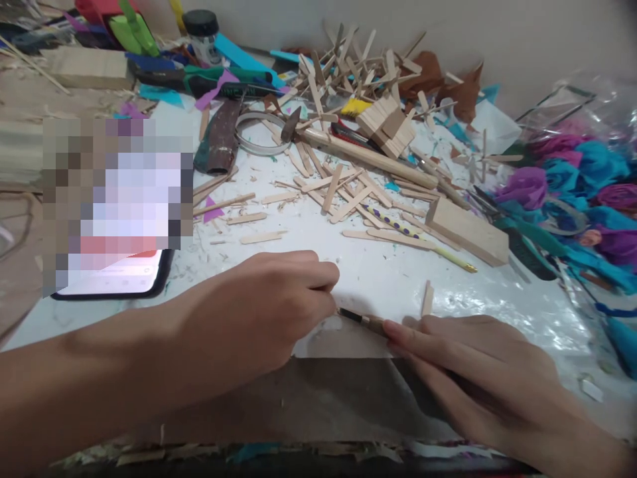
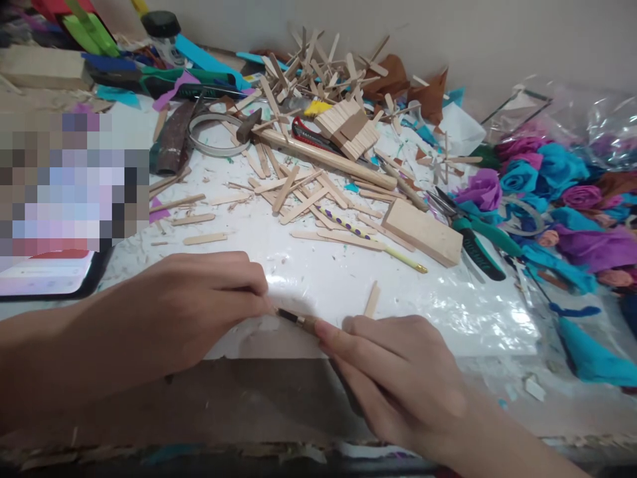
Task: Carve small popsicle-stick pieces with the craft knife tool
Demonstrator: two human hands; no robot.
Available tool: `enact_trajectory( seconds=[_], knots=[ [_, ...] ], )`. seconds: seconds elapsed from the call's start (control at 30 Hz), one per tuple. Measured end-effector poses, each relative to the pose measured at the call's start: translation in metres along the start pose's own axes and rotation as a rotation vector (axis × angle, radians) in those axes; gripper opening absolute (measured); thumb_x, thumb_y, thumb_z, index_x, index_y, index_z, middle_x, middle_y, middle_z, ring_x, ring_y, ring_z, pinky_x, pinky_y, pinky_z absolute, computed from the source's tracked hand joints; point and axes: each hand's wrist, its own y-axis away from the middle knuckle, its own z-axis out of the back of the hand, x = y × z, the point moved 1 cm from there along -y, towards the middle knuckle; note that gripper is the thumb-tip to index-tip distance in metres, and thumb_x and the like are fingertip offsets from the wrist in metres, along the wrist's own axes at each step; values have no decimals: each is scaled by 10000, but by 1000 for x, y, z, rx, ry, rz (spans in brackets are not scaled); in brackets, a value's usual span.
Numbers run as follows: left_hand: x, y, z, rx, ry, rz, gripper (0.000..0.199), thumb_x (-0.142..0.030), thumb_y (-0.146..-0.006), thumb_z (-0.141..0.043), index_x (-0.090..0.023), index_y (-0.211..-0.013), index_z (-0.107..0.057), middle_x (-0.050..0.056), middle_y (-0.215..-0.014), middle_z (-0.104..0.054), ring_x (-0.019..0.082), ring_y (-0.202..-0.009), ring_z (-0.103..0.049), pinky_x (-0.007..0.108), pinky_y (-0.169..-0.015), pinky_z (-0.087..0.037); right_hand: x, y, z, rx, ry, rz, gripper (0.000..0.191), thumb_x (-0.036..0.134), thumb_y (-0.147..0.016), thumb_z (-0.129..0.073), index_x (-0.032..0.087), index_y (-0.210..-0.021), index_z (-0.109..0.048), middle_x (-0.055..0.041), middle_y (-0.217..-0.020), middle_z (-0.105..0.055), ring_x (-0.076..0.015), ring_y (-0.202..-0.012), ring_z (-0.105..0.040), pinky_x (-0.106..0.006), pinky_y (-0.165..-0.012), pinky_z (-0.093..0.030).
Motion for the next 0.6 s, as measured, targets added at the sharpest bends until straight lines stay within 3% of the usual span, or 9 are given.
enact_trajectory(
  seconds=[0.23, 0.6],
  knots=[
    [0, -2, 1, 54, 21, 12, 262, 30, -961, -657, -188, -820, -697, -22, -903, -688, 151, -821, -604, 290, -692, -441, 0, 3, 1, -29, 49, 12, 378, 46, -1039, -577, 206, -1374, -645, -21, -801, -769, -217, -691, -752, -363, -542, -519],
    [-2, -2, 1, 99, -7, -1, 312, 40, -980, -603, -203, -801, -683, -15, -895, -712, 171, -831, -611, 307, -699, -441, -1, 3, -2, -48, 47, 31, 377, 23, -1026, -583, 189, -1358, -648, -18, -809, -778, -219, -694, -765, -365, -543, -526]
  ],
)
